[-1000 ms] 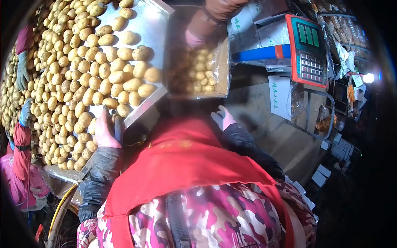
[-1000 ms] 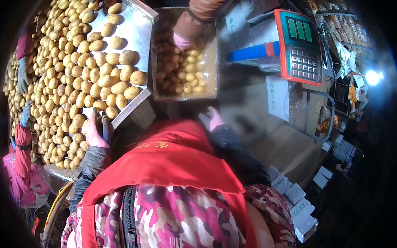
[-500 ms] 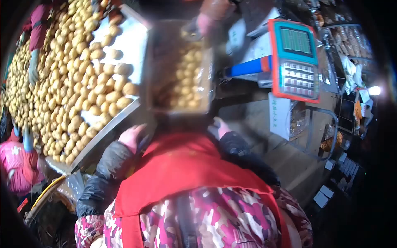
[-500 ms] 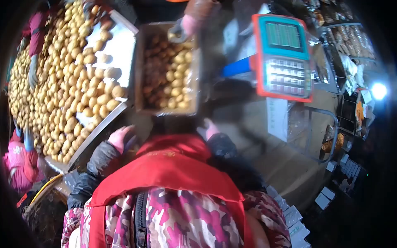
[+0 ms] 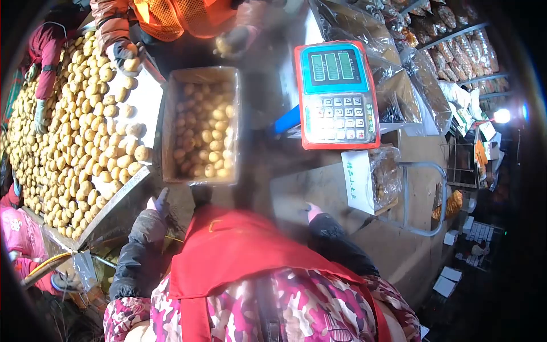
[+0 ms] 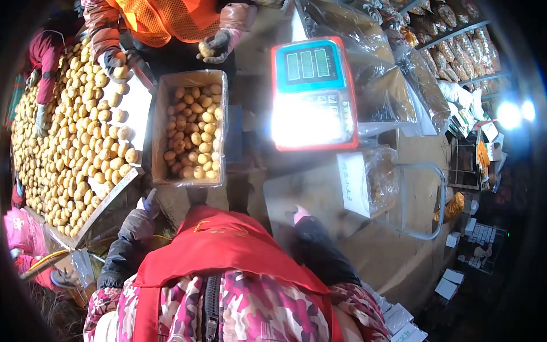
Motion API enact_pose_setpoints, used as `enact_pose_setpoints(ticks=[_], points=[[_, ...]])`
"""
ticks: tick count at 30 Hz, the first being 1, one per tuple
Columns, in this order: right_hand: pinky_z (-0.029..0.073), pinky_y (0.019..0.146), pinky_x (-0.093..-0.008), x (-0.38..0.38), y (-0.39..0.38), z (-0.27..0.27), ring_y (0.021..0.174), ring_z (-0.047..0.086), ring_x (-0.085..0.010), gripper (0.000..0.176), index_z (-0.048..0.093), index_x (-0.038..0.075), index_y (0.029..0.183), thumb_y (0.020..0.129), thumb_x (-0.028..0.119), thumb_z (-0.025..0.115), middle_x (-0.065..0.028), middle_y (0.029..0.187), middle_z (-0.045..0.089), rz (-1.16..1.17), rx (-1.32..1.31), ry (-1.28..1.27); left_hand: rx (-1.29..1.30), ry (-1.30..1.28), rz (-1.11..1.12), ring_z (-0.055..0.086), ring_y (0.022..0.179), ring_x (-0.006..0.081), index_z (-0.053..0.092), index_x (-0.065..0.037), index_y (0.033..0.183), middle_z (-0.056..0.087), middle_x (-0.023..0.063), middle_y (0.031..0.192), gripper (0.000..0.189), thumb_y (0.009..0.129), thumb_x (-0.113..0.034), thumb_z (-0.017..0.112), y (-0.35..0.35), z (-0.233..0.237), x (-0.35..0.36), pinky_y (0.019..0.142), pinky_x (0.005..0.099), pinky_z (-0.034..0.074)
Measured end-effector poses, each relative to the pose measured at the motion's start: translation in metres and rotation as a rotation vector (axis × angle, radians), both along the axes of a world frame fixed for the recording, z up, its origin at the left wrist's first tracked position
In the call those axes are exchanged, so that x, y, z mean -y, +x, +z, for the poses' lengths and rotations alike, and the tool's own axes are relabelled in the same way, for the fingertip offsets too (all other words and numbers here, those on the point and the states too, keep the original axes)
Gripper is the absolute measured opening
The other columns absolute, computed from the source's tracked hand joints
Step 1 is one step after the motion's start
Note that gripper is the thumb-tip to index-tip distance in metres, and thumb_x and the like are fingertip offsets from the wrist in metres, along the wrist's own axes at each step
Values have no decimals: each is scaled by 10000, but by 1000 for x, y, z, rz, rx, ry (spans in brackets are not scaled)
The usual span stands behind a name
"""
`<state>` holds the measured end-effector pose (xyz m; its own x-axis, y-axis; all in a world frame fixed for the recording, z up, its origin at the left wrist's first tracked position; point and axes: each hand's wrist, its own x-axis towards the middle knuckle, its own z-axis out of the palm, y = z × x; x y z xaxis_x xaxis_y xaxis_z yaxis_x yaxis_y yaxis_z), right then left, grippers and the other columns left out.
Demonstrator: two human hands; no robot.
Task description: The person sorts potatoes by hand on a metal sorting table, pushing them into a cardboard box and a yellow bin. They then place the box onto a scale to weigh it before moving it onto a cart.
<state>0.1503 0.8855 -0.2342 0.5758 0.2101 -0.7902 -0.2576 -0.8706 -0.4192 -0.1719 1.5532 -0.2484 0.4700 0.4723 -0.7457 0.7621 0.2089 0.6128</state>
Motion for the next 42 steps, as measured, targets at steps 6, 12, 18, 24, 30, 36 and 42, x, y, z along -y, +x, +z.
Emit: enact_pose_setpoints(ticks=[6,12,18,24,30,36,42], points=[[527,941,-376,-25,4,49,1070,691,-273,532,615,9,1350,924,298,752,-161,1182,729,-100,-42,35,71,-66,-22,658,798,232,657,-102,1217,640,75,891,346,937,-277,760,-6,-10,-1,703,418,568],[539,963,-401,-45,-13,3,1067,690,-300,415,627,46,1333,1027,325,604,-158,1152,719,-570,-158,262,48,-69,14,668,833,228,641,-94,1226,650,74,949,343,938,-236,761,29,-4,-3,726,417,575],[534,1016,-421,-107,-22,62,1136,666,-315,425,583,60,1390,1087,339,478,-178,1264,668,-905,-328,291,7,-73,186,677,868,224,625,-87,1234,660,73,1007,344,939,-195,762,42,18,13,750,416,583],[538,980,-375,-196,-16,107,1234,622,-299,588,372,44,1567,1062,272,571,-174,1448,574,-180,-51,335,84,-153,406,686,903,220,608,-79,1243,670,72,1065,349,940,-154,763,142,159,69,773,415,590],[512,735,-396,-283,-10,77,898,609,-179,500,555,67,1379,957,261,740,-88,1159,674,-538,-395,567,431,-518,-476,607,1204,194,498,-31,1484,632,92,1309,538,990,-101,700,242,289,92,1018,360,511],[522,689,-395,-367,22,179,712,667,-238,162,706,22,888,881,182,733,-126,737,681,-77,215,105,219,199,-868,643,1205,333,526,-97,1467,614,210,1333,587,929,-171,748,199,264,66,1018,402,518],[551,809,-442,-453,70,183,894,718,-369,280,753,74,1036,961,242,542,-213,925,736,431,247,275,-23,344,-1182,612,1227,414,503,-156,1485,607,208,1337,674,848,-126,722,223,273,67,1043,469,504]])
